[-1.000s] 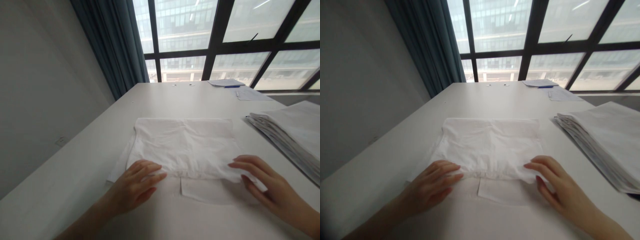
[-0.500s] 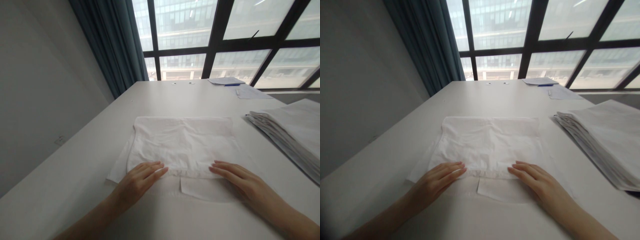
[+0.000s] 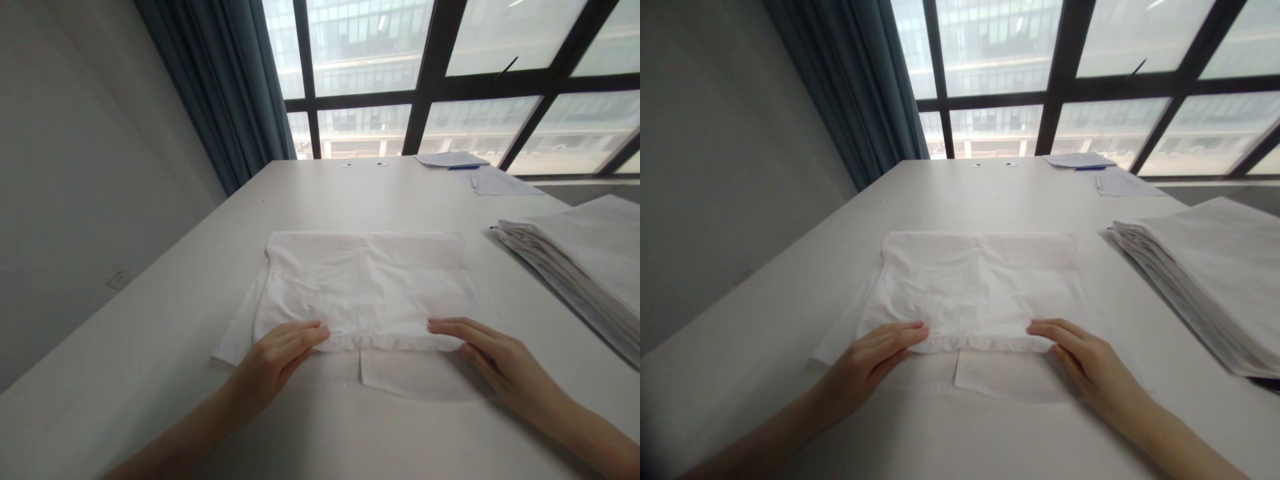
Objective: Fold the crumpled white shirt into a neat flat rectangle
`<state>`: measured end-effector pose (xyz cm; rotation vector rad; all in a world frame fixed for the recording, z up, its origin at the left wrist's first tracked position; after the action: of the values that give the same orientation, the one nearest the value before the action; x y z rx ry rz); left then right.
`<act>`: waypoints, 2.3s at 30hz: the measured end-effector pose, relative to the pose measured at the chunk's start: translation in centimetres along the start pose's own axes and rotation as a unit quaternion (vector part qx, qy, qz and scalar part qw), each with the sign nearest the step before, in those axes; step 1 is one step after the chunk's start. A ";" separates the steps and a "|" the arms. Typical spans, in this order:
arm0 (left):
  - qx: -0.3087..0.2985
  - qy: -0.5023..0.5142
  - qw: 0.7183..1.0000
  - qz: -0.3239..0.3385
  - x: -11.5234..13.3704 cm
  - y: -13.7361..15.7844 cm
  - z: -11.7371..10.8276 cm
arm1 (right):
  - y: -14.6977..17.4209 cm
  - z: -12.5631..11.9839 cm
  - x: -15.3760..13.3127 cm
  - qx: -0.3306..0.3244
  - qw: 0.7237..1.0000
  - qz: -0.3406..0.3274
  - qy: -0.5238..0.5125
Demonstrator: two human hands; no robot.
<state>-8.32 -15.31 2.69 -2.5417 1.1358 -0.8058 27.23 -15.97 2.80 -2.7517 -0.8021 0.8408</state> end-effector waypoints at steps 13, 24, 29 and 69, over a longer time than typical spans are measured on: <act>0.028 0.004 1.000 -0.002 -0.1 0.0 0.2 | 0.4 -0.1 -0.5 -0.017 0.964 -0.216 0.151; 0.011 0.006 1.000 -0.011 -0.3 0.2 0.2 | 0.4 -0.4 -0.2 0.058 0.991 -0.121 0.001; 0.011 -0.009 1.000 -0.002 -0.2 0.1 0.1 | 0.0 -0.7 -1.2 0.007 0.986 -0.165 0.026; 0.095 -0.213 0.938 -0.255 -5.5 1.3 -4.2 | 0.3 -3.6 4.1 0.086 0.974 0.197 0.075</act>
<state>-14.52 -12.04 3.44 -2.6805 0.2537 -0.3932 32.20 -13.99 3.82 -2.8114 -0.1454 0.7084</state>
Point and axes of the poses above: each hand's wrist, its own y-axis away from the middle knuckle, its own z-axis out of the palm, x = y × z, the point moved 2 cm from there along -y, towards the middle knuckle, and after that the axes turned 1 degree about -z, right-handed, at the moved point
